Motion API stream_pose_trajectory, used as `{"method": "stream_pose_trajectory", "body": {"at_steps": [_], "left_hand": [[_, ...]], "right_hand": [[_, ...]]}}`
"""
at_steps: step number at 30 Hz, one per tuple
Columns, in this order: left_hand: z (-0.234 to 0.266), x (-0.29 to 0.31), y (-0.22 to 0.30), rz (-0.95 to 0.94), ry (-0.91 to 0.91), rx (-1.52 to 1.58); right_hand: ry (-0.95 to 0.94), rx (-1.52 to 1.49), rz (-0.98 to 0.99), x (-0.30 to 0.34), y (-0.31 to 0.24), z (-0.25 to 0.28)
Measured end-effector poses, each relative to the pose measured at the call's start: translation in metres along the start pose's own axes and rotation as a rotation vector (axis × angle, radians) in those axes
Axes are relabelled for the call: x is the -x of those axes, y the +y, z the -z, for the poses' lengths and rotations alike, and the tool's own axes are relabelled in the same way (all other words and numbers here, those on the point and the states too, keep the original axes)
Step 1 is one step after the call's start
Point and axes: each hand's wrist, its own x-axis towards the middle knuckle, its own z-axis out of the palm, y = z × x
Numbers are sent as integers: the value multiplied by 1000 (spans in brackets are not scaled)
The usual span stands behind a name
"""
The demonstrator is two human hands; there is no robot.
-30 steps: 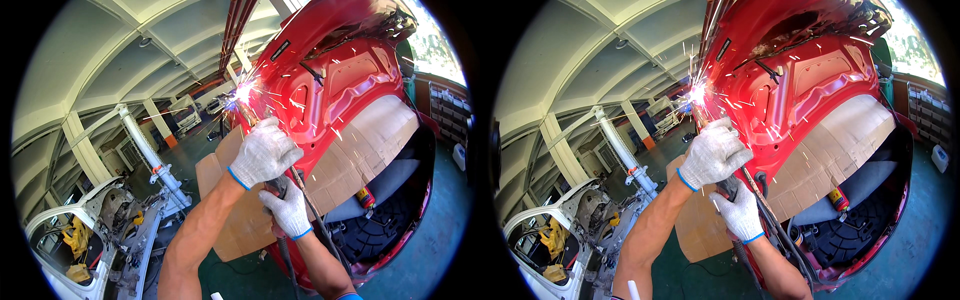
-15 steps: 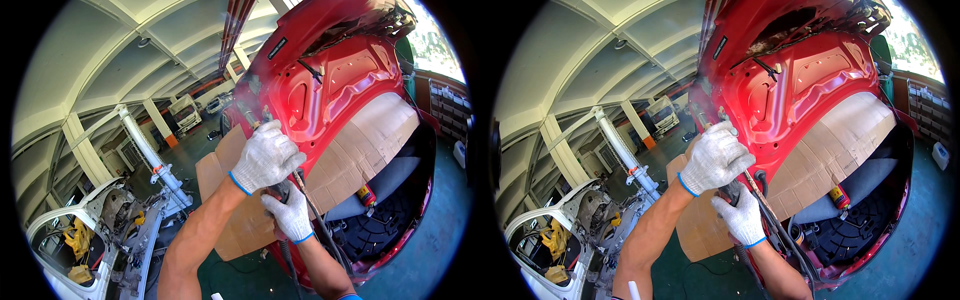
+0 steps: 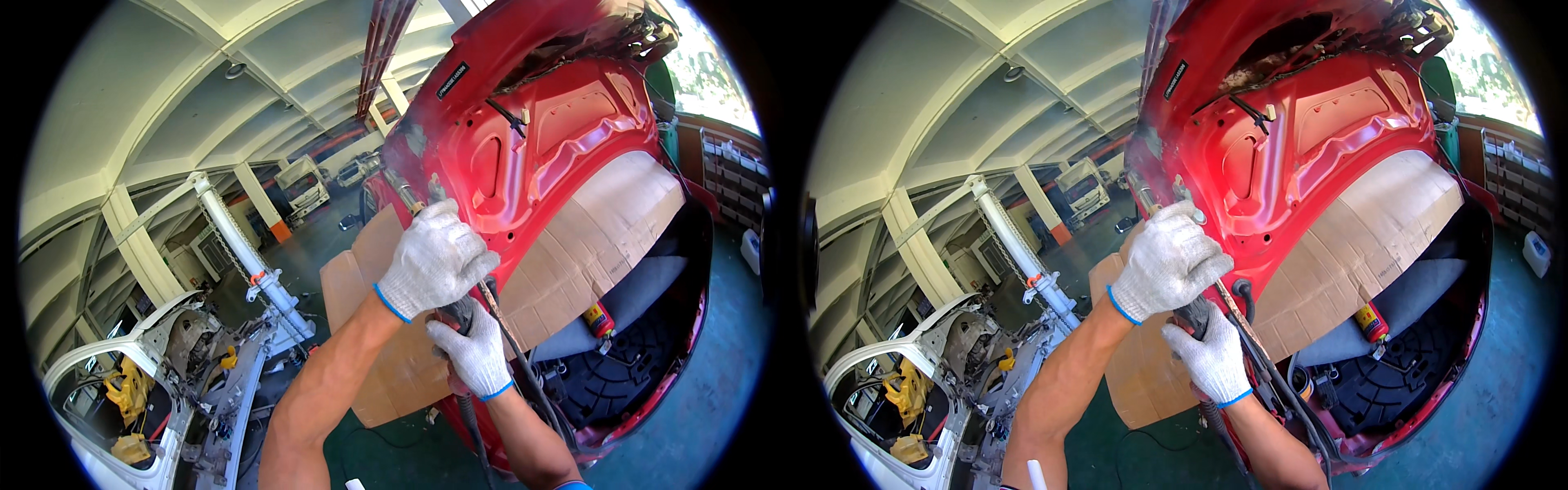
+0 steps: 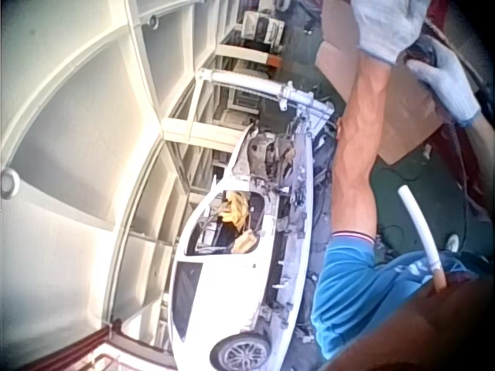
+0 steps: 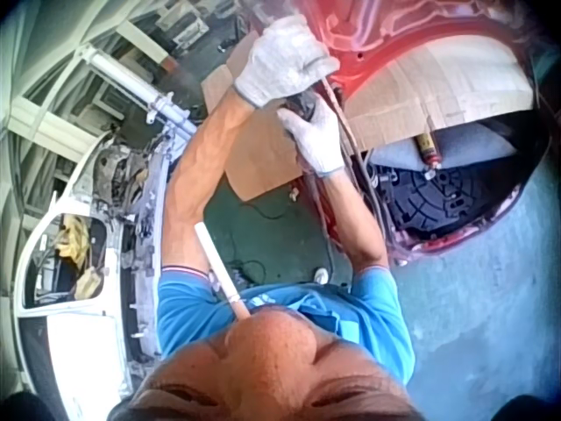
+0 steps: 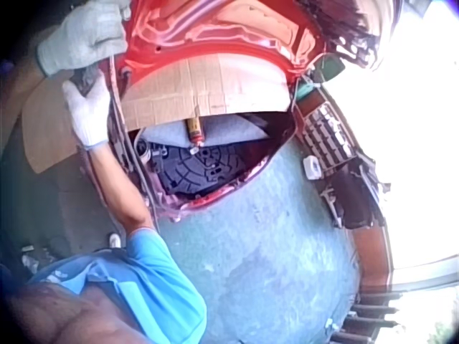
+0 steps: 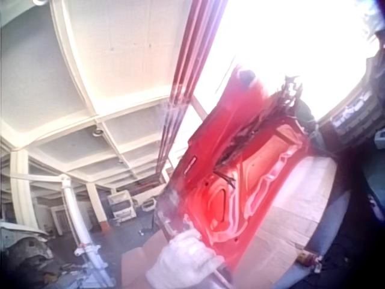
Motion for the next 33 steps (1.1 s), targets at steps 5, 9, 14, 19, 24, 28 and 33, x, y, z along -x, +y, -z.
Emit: {"method": "stream_pose_trajectory", "body": {"at_steps": [5, 9, 14, 19, 24, 28, 33], "left_hand": [[0, -6, -3, 1, 10, 29], [-2, -5, -7, -12, 27, 17], [1, -4, -8, 0, 10, -15], [16, -4, 9, 0, -4, -5], [37, 77, 70, 250, 156, -101], [51, 254, 177, 1036, 339, -37], [0, 511, 399, 2053, -263, 372]], "right_hand": [[-10, 0, 44, -7, 5, 3], [-13, 13, 33, -10, 2, 3], [4, 42, 8, -8, -8, -2], [-48, -22, -6, 11, -15, -2], [-154, 260, 179, 43, 26, 23], [-474, 445, -70, 100, 38, 21], [-629, 530, -198, 157, 113, 31]]}}
